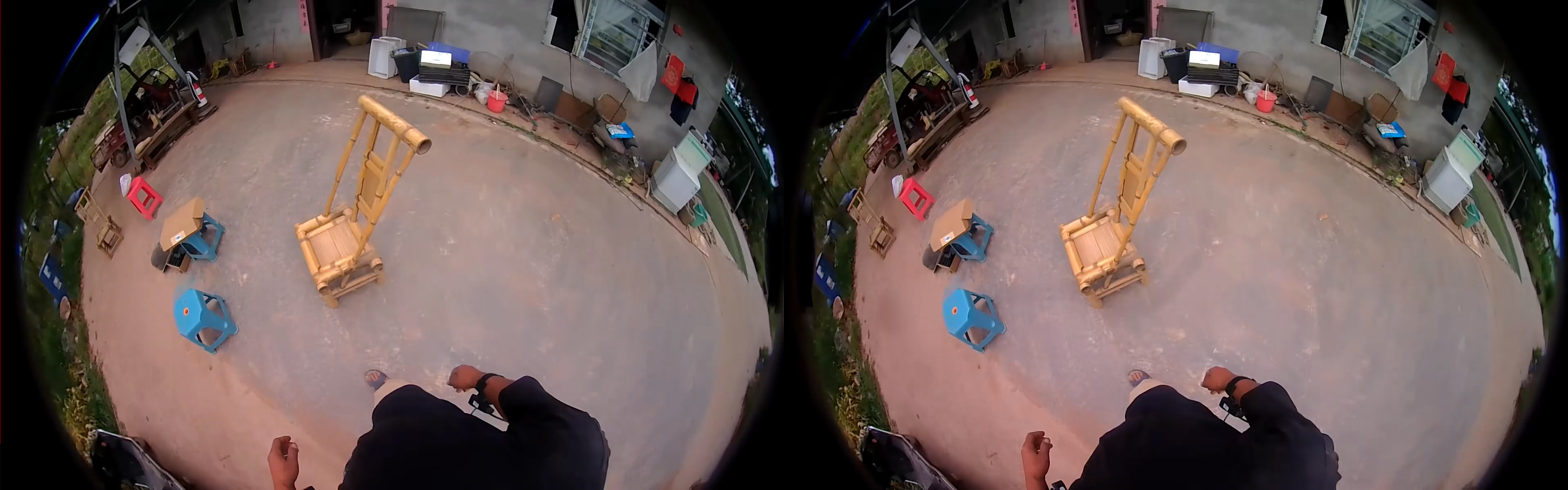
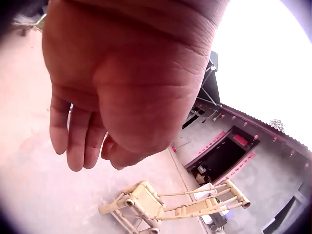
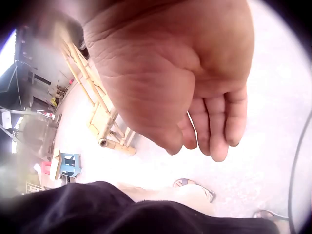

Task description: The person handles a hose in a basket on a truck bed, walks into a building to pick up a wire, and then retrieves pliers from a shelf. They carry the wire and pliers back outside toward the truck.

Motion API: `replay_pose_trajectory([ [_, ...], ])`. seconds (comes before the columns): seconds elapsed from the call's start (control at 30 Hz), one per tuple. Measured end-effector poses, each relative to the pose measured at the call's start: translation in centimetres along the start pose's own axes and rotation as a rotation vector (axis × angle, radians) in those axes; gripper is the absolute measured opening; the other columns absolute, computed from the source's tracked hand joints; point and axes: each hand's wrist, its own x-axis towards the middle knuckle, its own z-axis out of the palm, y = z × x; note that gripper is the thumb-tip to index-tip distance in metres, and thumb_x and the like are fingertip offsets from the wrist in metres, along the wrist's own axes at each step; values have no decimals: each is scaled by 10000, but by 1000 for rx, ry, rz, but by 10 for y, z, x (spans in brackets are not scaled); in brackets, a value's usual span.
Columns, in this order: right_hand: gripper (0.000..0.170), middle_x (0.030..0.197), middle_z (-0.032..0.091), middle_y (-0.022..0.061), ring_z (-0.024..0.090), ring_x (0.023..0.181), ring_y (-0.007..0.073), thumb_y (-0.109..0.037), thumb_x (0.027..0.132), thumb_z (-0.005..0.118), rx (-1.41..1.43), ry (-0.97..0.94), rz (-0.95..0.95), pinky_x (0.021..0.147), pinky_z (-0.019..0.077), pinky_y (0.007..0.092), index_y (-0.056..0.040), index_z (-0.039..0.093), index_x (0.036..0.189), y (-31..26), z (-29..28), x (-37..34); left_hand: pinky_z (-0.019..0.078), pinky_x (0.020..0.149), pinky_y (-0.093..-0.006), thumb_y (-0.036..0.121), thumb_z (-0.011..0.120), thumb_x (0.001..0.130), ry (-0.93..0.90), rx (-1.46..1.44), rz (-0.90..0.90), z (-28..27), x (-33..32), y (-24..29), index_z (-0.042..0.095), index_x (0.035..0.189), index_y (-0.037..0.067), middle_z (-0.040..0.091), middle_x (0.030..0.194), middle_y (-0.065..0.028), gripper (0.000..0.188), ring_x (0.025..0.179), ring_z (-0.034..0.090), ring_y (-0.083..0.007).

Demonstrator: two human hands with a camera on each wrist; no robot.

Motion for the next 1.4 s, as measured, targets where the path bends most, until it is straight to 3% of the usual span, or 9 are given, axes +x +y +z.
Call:
replay_pose_trajectory([
  [0.17, 293, 761, 683, 91, 665, 667, 180, -306, 827, 600, 184, 268, -195, 623, 526, 309, -28, 655, 901, -151, -141, 79, 526, 690, -326, 69, 604, 823, -160, 27, 156, -32, 114, 114, 594, 1071, -7, 671, 875, -156, 259, 799, 662, -235],
  [0.4, 274, 869, 651, 84, 659, 766, 174, -250, 877, 580, 747, 401, -223, 646, 524, 293, -13, 605, 1012, -251, -186, 89, 520, 674, -326, 76, 597, 831, -266, -4, 223, -57, 333, 107, 598, 1058, -4, 669, 872, -149, 241, 780, 660, -230],
  [0.6, 339, 752, 690, 97, 674, 657, 228, -343, 851, 543, 446, 31, 334, 621, 532, 355, -27, 663, 872, -139, -80, 63, 529, 691, -342, 77, 595, 829, -428, 127, 508, -39, 437, 240, 596, 1059, -12, 664, 885, -167, 247, 783, 664, -267],
  [0.73, 255, 808, 690, 80, 675, 760, 273, -307, 746, 653, -309, 89, 182, 651, 512, 437, -70, 645, 843, -75, -45, 48, 531, 705, -344, 92, 594, 843, -602, 193, 647, 28, 467, 312, 628, 1003, -4, 661, 909, -164, 189, 786, 664, -272],
  [0.8, 234, 779, 689, 87, 673, 695, 243, -272, 769, 665, -270, 161, 153, 609, 526, 397, -49, 653, 836, -58, -49, 47, 521, 703, -354, 109, 590, 851, -676, 194, 683, 78, 467, 343, 635, 951, 11, 653, 898, -156, 147, 791, 652, -295],
  [0.83, 236, 764, 685, 90, 665, 663, 220, -266, 788, 663, 457, 299, 351, 584, 529, 369, -34, 657, 835, -56, -56, 44, 511, 705, -362, 126, 591, 853, -782, 269, 735, 105, 463, 364, 633, 930, 18, 646, 884, -155, 140, 793, 640, -312],
  [0.87, 241, 749, 681, 93, 657, 631, 198, -259, 807, 660, 1186, 423, 522, 559, 532, 341, -19, 661, 834, -53, -71, 40, 502, 706, -370, 143, 592, 855, -881, 339, 786, 134, 458, 388, 631, 909, 24, 638, 869, -154, 137, 794, 629, -329],
  [0.9, 266, 729, 670, 97, 637, 597, 162, -261, 834, 647, 1252, 463, 497, 534, 529, 298, 5, 665, 834, -44, -84, 39, 480, 707, -398, 165, 590, 857, -967, 335, 851, 162, 449, 414, 612, 883, 34, 620, 859, -151, 135, 816, 600, -353],
  [1.4, 234, 874, 657, 96, 675, 777, 180, -182, 863, 611, 1071, 866, 117, 651, 521, 288, -8, 611, 1020, 157, -502, -1, 486, 753, -406, 179, 630, 825, -1104, 209, 1349, 485, 402, 768, 595, 954, 69, 622, 919, -121, 173, 873, 596, -327],
])
